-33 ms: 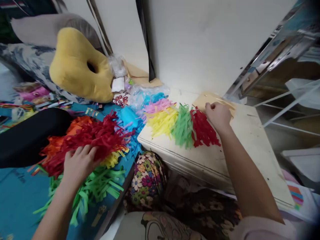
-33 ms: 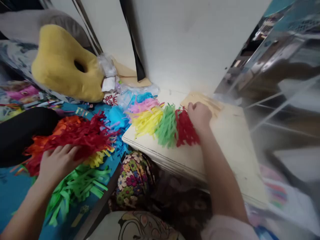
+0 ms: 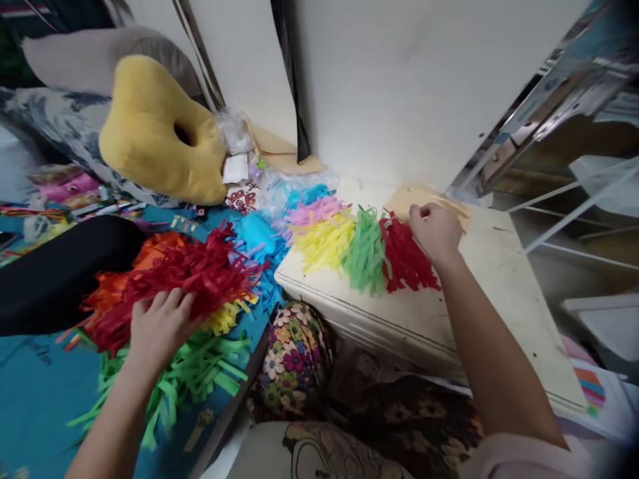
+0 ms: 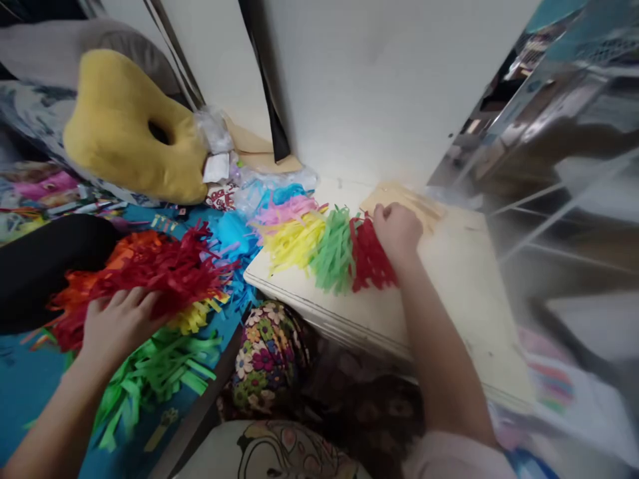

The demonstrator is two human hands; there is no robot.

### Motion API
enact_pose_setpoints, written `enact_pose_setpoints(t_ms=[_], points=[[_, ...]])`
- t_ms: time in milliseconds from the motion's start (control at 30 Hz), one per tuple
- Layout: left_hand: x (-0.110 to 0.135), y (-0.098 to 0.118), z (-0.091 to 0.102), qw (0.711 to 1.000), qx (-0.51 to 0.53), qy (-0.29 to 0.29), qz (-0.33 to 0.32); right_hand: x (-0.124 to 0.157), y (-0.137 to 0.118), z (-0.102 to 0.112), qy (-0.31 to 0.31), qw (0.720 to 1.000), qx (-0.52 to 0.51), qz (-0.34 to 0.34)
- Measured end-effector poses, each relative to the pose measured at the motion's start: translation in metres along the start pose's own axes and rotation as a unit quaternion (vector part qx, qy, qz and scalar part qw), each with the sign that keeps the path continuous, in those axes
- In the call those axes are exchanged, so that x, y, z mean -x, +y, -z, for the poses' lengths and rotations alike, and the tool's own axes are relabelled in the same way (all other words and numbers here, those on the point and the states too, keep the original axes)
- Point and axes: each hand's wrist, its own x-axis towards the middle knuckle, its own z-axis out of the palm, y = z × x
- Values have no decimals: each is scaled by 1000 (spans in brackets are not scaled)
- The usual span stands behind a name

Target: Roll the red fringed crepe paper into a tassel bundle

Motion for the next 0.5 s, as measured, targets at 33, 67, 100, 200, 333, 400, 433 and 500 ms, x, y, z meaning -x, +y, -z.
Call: enact_pose_setpoints(t_ms=[33,67,100,200,333,400,433,500], points=[[-1,3,-2,1000,-7,6,-2,6,-2,3,20,1000,-11,11],[-1,6,-3,1000,-6,13,2,12,-4,7,36,999,-23,24],[-1,7,-4,1000,1,17,5,18,-6,11,46,998,-35,36],[-2,6,-5,1000,19,21,-7,35,-11,23,63,993,-72,66],[-9,-9,2,1000,21,12,5,52,-12,30,56,986,-119,105],[-18,-23,11,997,54,-21,51,58,-10,28,42,982,-135,123],[-24,-31,16,991,89,-50,86,61,-9,26,33,981,-139,128],[-35,-45,31,960,194,-100,178,65,-6,21,12,981,-141,133]])
